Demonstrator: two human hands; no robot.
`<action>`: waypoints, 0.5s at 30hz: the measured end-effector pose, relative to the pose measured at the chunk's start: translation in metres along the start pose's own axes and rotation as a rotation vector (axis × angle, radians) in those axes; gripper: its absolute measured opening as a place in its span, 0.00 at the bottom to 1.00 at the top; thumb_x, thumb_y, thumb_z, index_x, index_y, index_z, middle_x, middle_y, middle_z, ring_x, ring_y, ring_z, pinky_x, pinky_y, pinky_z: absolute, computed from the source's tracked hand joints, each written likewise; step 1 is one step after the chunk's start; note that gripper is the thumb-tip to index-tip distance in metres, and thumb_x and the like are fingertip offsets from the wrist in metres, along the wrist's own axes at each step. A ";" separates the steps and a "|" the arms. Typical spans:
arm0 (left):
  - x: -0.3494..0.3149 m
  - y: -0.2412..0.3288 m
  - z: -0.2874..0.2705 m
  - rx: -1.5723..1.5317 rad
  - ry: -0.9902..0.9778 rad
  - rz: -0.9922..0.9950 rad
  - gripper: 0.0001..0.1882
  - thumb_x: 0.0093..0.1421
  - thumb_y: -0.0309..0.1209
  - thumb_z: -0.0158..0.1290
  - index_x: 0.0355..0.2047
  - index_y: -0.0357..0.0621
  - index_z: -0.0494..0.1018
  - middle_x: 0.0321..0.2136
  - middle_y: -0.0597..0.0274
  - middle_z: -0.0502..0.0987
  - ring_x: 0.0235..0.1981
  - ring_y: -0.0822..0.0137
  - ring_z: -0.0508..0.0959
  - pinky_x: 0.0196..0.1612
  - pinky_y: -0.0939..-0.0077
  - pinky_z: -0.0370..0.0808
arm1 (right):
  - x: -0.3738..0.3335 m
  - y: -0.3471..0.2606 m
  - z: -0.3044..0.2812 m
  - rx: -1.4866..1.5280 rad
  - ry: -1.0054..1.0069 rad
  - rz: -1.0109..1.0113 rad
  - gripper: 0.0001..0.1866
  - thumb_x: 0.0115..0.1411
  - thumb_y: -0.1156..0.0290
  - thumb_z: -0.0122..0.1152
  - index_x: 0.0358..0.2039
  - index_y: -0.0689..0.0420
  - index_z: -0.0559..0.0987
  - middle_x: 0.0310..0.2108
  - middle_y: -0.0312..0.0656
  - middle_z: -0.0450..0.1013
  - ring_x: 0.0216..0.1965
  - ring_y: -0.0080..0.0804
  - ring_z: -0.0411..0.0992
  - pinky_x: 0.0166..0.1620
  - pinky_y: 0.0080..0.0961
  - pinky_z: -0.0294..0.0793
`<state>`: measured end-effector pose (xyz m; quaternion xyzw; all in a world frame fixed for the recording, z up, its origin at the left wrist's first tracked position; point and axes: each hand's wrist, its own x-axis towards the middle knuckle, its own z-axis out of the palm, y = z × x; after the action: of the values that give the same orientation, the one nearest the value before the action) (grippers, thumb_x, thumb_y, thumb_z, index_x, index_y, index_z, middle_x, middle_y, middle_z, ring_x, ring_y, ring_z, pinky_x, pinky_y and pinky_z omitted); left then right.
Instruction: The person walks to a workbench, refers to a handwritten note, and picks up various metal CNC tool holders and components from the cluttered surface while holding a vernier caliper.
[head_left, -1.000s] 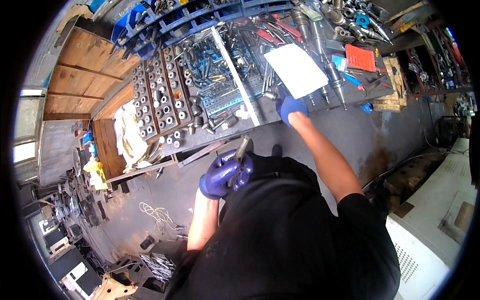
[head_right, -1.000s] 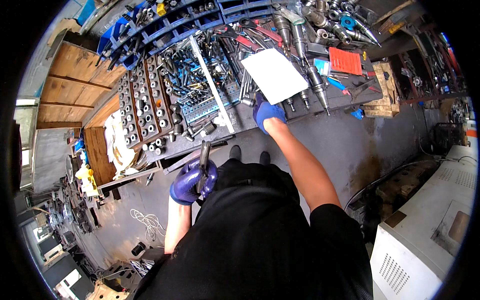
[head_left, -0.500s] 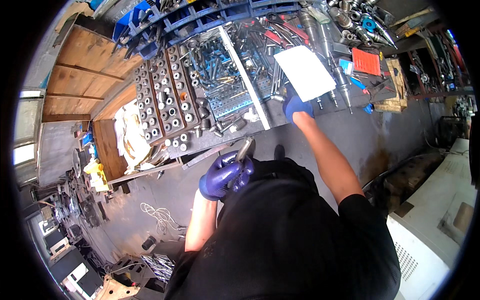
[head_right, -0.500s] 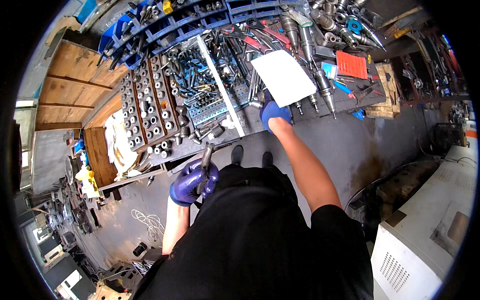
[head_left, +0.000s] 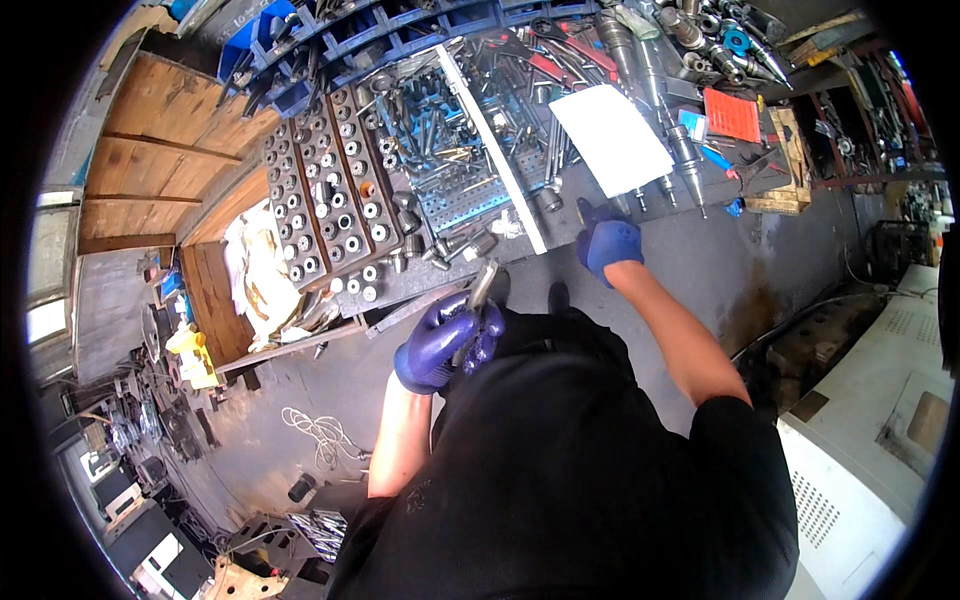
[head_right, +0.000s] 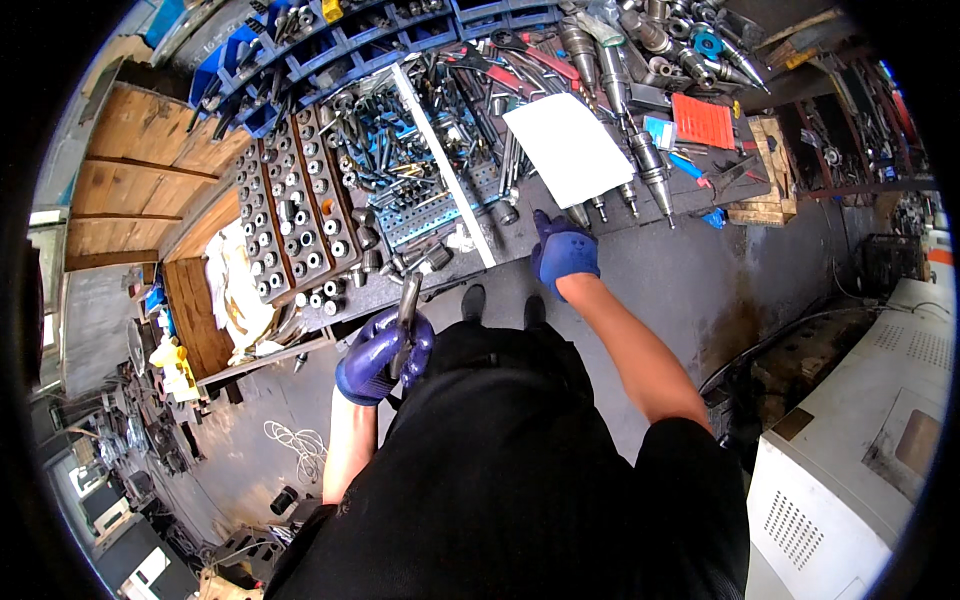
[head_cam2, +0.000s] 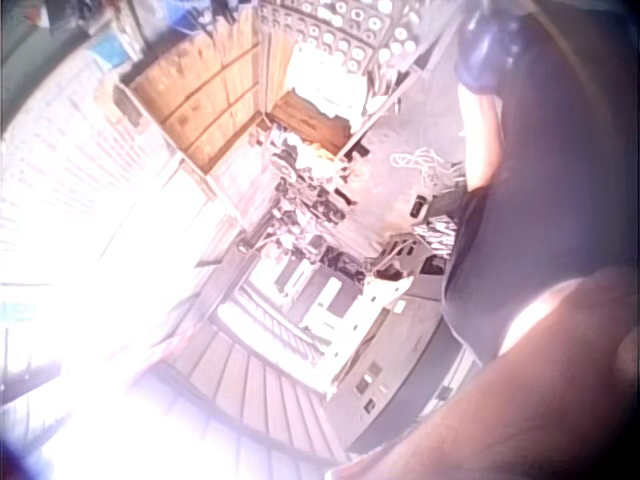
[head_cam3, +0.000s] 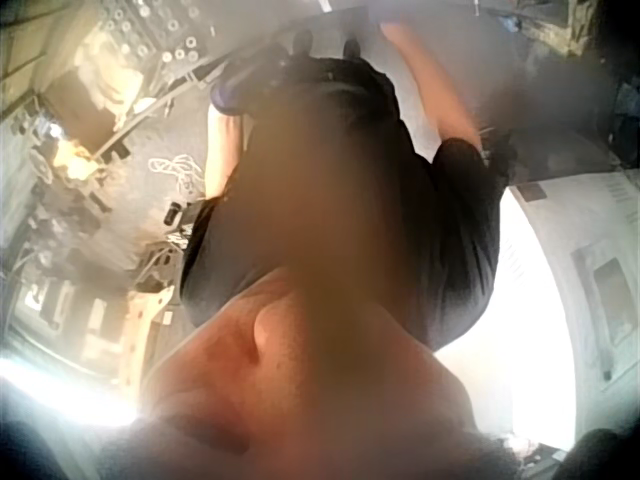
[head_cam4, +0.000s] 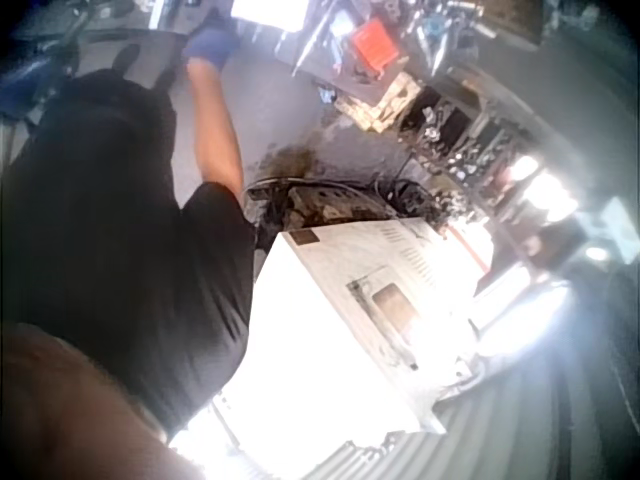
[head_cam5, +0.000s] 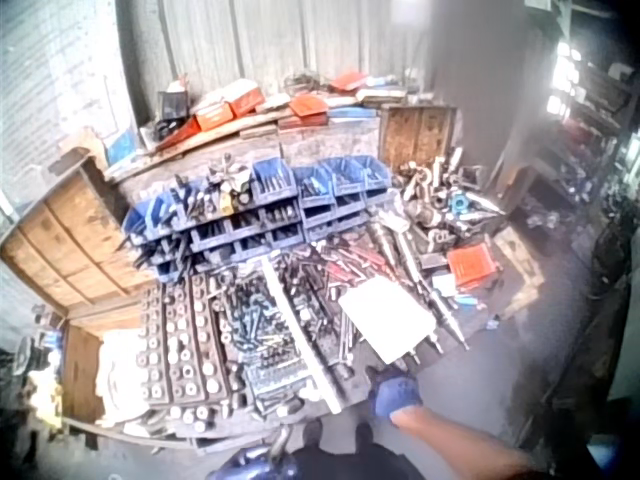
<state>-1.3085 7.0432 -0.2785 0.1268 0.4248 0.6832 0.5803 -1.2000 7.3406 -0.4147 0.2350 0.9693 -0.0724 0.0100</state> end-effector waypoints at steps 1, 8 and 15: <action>0.001 0.000 0.001 -0.003 0.006 -0.007 0.22 0.63 0.47 0.54 0.38 0.35 0.74 0.20 0.63 0.75 0.18 0.76 0.72 0.20 0.84 0.64 | -0.007 -0.002 -0.001 -0.042 0.072 -0.048 0.23 0.60 0.61 0.54 0.57 0.42 0.75 0.35 0.48 0.78 0.37 0.52 0.76 0.40 0.45 0.76; 0.019 -0.003 0.017 -0.084 0.081 0.113 0.28 0.67 0.53 0.44 0.36 0.35 0.72 0.20 0.57 0.73 0.16 0.70 0.70 0.20 0.79 0.66 | -0.021 0.014 0.009 0.016 0.011 -0.162 0.16 0.57 0.64 0.57 0.46 0.51 0.80 0.38 0.45 0.78 0.39 0.47 0.77 0.41 0.42 0.77; 0.034 0.007 0.040 -0.279 0.091 0.185 0.24 0.68 0.49 0.43 0.38 0.36 0.71 0.29 0.50 0.75 0.20 0.70 0.72 0.22 0.81 0.68 | -0.045 0.000 -0.050 0.763 0.328 -0.004 0.13 0.59 0.74 0.60 0.45 0.56 0.82 0.38 0.46 0.80 0.34 0.39 0.79 0.38 0.29 0.78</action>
<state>-1.2964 7.0913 -0.2594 0.0524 0.3384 0.7910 0.5071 -1.1598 7.3273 -0.3631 0.2281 0.8621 -0.3880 -0.2328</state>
